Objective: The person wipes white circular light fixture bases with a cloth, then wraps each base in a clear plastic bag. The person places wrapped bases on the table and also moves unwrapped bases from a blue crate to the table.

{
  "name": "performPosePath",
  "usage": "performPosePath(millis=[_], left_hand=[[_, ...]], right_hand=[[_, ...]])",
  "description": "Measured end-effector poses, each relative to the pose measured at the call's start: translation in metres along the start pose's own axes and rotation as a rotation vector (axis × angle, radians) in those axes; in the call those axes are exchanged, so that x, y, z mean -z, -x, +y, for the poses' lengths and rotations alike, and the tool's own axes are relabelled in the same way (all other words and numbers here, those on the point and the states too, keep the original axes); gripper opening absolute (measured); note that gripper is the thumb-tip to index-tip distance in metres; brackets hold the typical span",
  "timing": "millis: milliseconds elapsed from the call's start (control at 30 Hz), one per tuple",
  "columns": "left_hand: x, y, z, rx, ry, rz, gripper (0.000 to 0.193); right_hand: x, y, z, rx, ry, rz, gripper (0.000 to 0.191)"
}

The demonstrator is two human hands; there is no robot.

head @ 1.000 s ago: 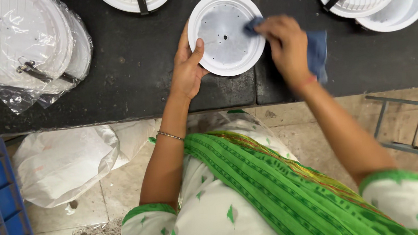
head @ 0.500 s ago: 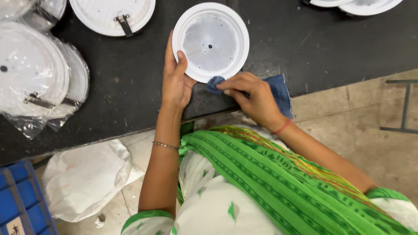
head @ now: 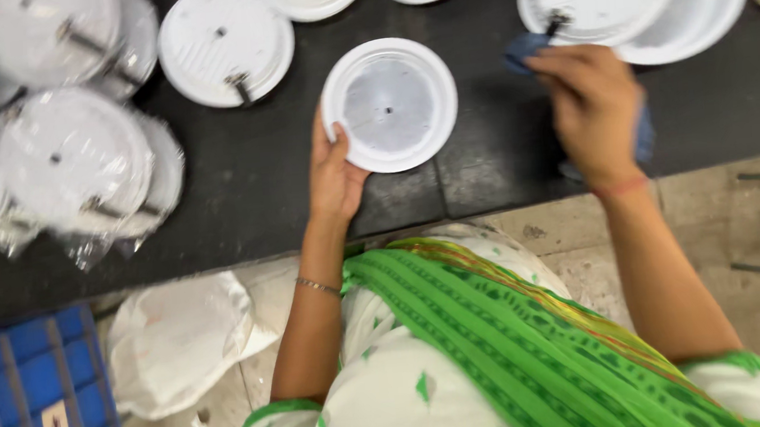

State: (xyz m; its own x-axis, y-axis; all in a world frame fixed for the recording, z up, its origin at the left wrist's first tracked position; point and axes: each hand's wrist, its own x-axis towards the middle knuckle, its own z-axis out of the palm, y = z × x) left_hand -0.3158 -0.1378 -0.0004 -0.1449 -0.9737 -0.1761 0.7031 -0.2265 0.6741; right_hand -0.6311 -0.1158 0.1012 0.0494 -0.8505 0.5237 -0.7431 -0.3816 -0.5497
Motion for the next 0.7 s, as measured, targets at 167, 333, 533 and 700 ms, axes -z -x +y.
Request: performPosePath(millis=[167, 333, 533, 700], left_hand=[[-0.045, 0.009, 0.009, -0.17, -0.281, 0.026, 0.057], [-0.095, 0.038, 0.017, -0.588, -1.061, -0.095, 0.051], [-0.132, 0.048, -0.014, -0.8, -1.645, -0.509, 0.058], [-0.128, 0.047, -0.025, -0.851, -1.731, -0.558, 0.056]], right_hand=[[-0.018, 0.001, 0.021, -0.021, 0.067, -0.033, 0.03], [-0.022, 0.007, 0.011, -0.87, -1.243, -0.262, 0.051], [-0.005, 0.007, 0.043, -0.928, -1.685, -0.209, 0.046], [-0.007, 0.023, 0.07, -0.976, -1.727, -0.331, 0.044]])
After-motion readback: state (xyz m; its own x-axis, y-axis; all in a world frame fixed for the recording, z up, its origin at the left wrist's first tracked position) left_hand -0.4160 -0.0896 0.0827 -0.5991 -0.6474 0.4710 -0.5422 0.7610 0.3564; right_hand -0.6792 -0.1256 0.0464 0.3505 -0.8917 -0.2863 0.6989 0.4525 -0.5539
